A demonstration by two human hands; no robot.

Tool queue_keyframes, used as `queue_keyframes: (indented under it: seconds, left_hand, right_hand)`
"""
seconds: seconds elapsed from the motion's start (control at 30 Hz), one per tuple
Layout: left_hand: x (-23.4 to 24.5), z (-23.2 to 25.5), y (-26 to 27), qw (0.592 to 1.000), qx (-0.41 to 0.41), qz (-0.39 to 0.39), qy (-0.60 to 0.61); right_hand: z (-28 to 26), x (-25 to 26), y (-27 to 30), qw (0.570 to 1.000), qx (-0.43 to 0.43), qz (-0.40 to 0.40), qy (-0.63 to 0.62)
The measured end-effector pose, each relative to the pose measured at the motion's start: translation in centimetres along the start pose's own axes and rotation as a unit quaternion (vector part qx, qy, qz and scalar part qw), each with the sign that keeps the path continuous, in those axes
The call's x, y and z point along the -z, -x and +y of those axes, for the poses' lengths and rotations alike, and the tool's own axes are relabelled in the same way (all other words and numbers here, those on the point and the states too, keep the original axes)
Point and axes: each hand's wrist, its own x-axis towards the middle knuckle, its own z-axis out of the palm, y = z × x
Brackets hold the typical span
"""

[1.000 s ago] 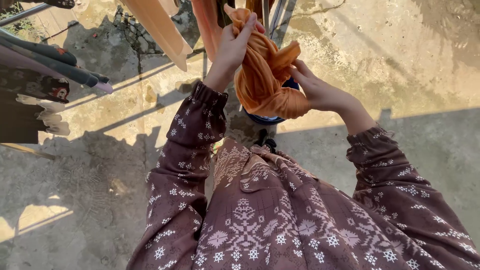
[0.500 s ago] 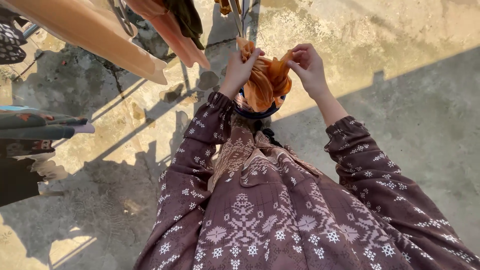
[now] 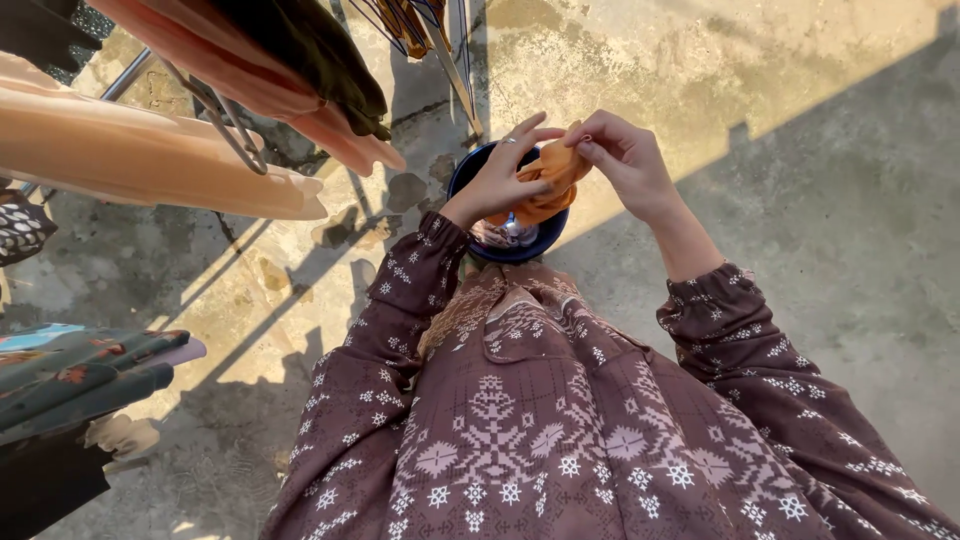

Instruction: Taking wet laundry from a bucket and hanging it on a metal rack using hangers.

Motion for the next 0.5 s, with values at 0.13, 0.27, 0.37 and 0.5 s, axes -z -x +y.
queue_keyframes:
  seconds: [0.13, 0.27, 0.37, 0.5]
  left_hand:
    - [0.6, -0.3, -0.5, 0.920, 0.147, -0.076, 0.355]
    - [2.3, 2.9, -1.9, 0.895, 0.159, -0.050, 0.414]
    - [3.1, 5.1, -3.8, 0.924, 0.129, -0.014, 0.361]
    - [4.0, 8.0, -5.5, 0.941, 0.154, 0.023, 0.302]
  right_hand:
    - [1.1, 1.2, 0.3, 1.000, 0.006, 0.011, 0.004]
    - [-0.9, 2.3, -0.4, 1.000, -0.008, -0.002, -0.029]
    - [-0.8, 4.3, -1.8, 0.993, -0.021, -0.090, 0.079]
    - [-1.3, 6.1, -4.1, 0.963, 0.023, -0.175, 0.202]
